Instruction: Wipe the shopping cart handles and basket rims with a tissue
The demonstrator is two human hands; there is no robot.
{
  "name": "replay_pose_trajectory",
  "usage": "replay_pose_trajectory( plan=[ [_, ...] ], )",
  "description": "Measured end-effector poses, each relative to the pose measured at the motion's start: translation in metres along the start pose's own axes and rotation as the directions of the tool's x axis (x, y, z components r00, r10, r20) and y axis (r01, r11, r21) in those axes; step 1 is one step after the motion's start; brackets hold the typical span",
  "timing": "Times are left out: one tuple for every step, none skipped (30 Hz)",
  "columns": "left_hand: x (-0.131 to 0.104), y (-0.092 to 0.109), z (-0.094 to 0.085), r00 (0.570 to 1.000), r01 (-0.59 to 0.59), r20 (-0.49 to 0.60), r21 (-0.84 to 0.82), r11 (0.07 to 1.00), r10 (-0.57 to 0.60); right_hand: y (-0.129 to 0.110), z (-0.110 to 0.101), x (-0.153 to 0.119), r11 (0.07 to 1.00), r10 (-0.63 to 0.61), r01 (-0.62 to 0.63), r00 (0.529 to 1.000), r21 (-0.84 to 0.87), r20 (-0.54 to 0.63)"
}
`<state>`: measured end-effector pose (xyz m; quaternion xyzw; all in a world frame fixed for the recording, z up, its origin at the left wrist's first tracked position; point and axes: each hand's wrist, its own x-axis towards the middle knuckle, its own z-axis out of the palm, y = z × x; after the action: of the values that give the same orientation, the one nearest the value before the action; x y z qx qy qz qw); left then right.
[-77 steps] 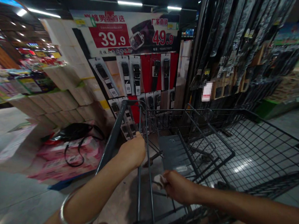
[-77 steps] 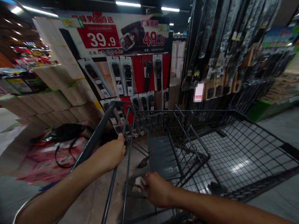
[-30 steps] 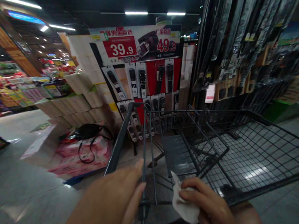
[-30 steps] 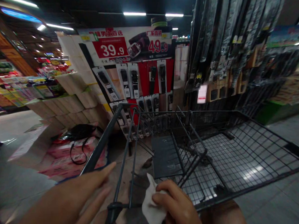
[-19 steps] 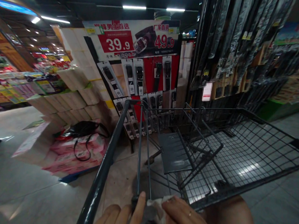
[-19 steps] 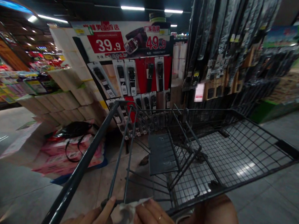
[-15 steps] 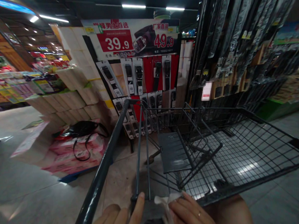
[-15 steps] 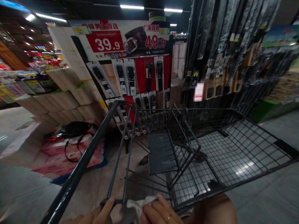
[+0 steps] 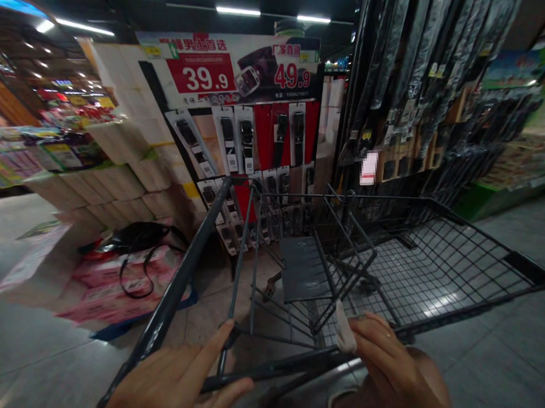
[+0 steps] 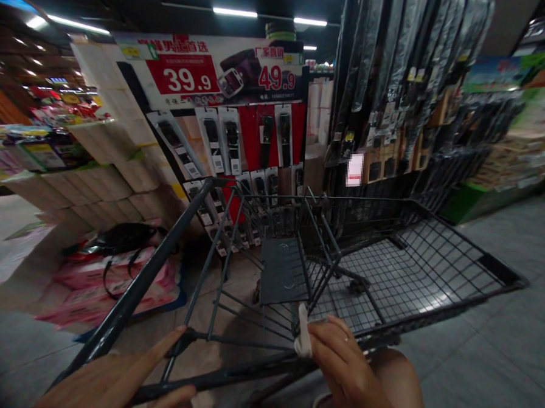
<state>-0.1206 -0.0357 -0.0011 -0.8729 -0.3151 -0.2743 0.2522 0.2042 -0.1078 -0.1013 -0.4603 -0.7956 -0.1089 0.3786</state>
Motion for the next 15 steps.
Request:
replay_pose_trajectory(
  plan=[
    [0.001, -0.004, 0.002, 1.0, 0.011, 0.006, 0.021, 1.0, -0.011, -0.001, 0.003, 0.005, 1.0, 0.004, -0.004, 1.0, 0.002, 0.002],
    [0.001, -0.007, 0.004, 1.0, 0.017, 0.011, 0.039, 0.999, -0.018, -0.002, 0.005, 0.01, 1.0, -0.001, 0.001, 1.0, 0.004, -0.015],
    [0.001, -0.011, 0.006, 1.0, 0.019, 0.01, 0.056, 0.998, -0.02, -0.003, 0.008, 0.015, 1.0, -0.008, 0.008, 0.999, 0.008, -0.054],
    [-0.001, -0.014, 0.008, 1.0, 0.019, 0.011, 0.071, 0.997, -0.02, -0.004, 0.01, 0.019, 1.0, -0.01, 0.011, 0.996, 0.012, -0.094],
    [-0.003, -0.017, 0.01, 1.0, 0.02, 0.017, 0.08, 0.997, -0.021, -0.006, 0.012, 0.023, 1.0, -0.009, 0.012, 0.992, 0.018, -0.124],
    [-0.006, -0.02, 0.011, 1.0, 0.02, 0.017, 0.084, 0.996, -0.021, -0.008, 0.014, 0.027, 1.0, -0.004, 0.008, 0.989, 0.027, -0.145],
    [-0.009, -0.023, 0.013, 1.0, 0.024, 0.018, 0.083, 0.996, -0.026, -0.011, 0.015, 0.03, 0.999, 0.008, -0.003, 0.99, 0.04, -0.141],
    [-0.013, -0.026, 0.014, 0.999, 0.026, 0.02, 0.072, 0.997, -0.028, -0.014, 0.017, 0.033, 0.998, 0.024, -0.018, 0.993, 0.052, -0.119],
    [-0.016, -0.03, 0.015, 1.0, 0.022, 0.01, 0.06, 0.998, -0.023, -0.017, 0.02, 0.036, 0.997, 0.037, -0.031, 0.995, 0.065, -0.09],
    [-0.019, -0.033, 0.015, 1.0, 0.019, 0.002, 0.053, 0.998, -0.019, -0.02, 0.023, 0.039, 0.996, 0.042, -0.036, 0.996, 0.08, -0.075],
    [-0.021, -0.036, 0.015, 1.0, 0.012, -0.009, 0.046, 0.999, -0.012, -0.023, 0.027, 0.041, 0.995, 0.044, -0.036, 0.996, 0.098, -0.083],
    [-0.024, -0.04, 0.015, 1.0, 0.005, -0.018, 0.042, 0.999, -0.005, -0.026, 0.032, 0.043, 0.993, 0.044, -0.031, 0.993, 0.115, -0.111],
    [-0.027, -0.044, 0.014, 1.0, 0.002, -0.026, 0.038, 0.999, -0.001, -0.029, 0.038, 0.045, 0.991, 0.045, -0.026, 0.989, 0.131, -0.144],
    [-0.03, -0.048, 0.014, 1.0, -0.002, -0.025, 0.034, 0.999, 0.003, -0.032, 0.044, 0.047, 0.989, 0.048, -0.022, 0.983, 0.146, -0.178],
    [-0.032, -0.052, 0.013, 1.0, 0.006, -0.01, 0.029, 1.0, -0.006, -0.035, 0.05, 0.048, 0.987, 0.06, -0.029, 0.979, 0.159, -0.197]
  ],
)
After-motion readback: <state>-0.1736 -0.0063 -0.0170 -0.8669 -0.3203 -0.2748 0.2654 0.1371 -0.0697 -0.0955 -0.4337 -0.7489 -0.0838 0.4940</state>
